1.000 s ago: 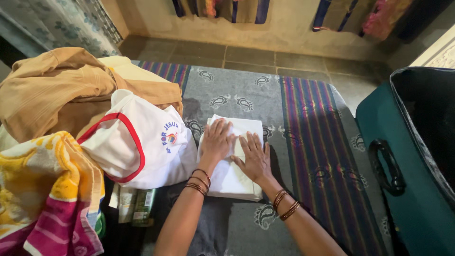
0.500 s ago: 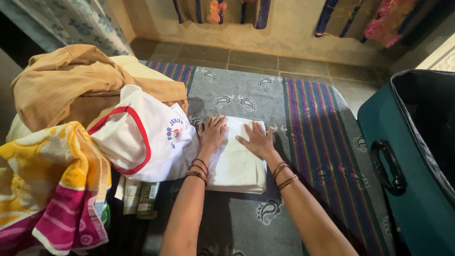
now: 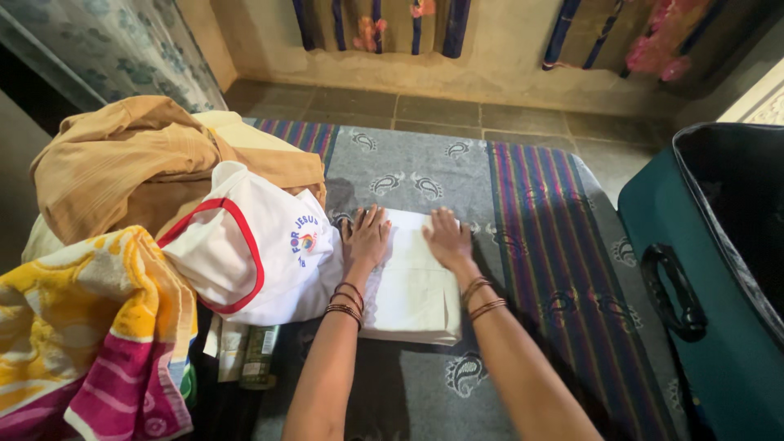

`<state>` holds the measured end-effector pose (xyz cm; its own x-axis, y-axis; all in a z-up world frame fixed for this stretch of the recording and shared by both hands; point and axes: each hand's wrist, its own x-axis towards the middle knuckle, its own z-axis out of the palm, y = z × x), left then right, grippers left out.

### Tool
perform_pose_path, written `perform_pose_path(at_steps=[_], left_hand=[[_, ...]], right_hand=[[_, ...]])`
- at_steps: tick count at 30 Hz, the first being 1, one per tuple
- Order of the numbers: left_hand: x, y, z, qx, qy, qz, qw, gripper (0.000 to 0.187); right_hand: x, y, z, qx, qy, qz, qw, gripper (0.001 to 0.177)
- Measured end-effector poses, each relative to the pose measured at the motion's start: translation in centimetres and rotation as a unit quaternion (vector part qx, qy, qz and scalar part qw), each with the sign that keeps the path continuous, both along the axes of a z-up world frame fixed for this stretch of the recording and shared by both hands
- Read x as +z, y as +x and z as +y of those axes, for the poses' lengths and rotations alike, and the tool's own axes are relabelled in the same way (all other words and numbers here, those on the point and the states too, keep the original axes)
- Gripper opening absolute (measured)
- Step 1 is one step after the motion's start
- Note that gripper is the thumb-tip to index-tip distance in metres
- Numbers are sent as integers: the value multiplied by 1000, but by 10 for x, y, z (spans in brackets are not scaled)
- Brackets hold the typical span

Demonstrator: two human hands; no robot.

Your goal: The person opens a suitcase on a bed and removes clothes and toiletries one by one, placing them on the bed. The person then folds a white shirt on the bed.

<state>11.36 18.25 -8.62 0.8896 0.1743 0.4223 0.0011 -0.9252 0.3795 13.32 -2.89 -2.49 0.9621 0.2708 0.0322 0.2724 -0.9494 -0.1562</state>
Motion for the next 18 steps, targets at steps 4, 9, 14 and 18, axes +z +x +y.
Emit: perform_pose_path(at_steps=[4,9,14,18], left_hand=[[-3,1,0,3,-5,-27,1000,52],[-21,2,0,12,9,-40,999,51],[-23,5,2,14,-1,-48,999,49],[-14,-2,2,1,-9,-44,999,49]], right_hand=[[5,-20,-15,-70,0,-51,996,72],[19,-117,60,55,-22,-107,992,69],[51,-192,52,93,47,-155,982,70],[52,-209,11,91,63,-181,977,78]])
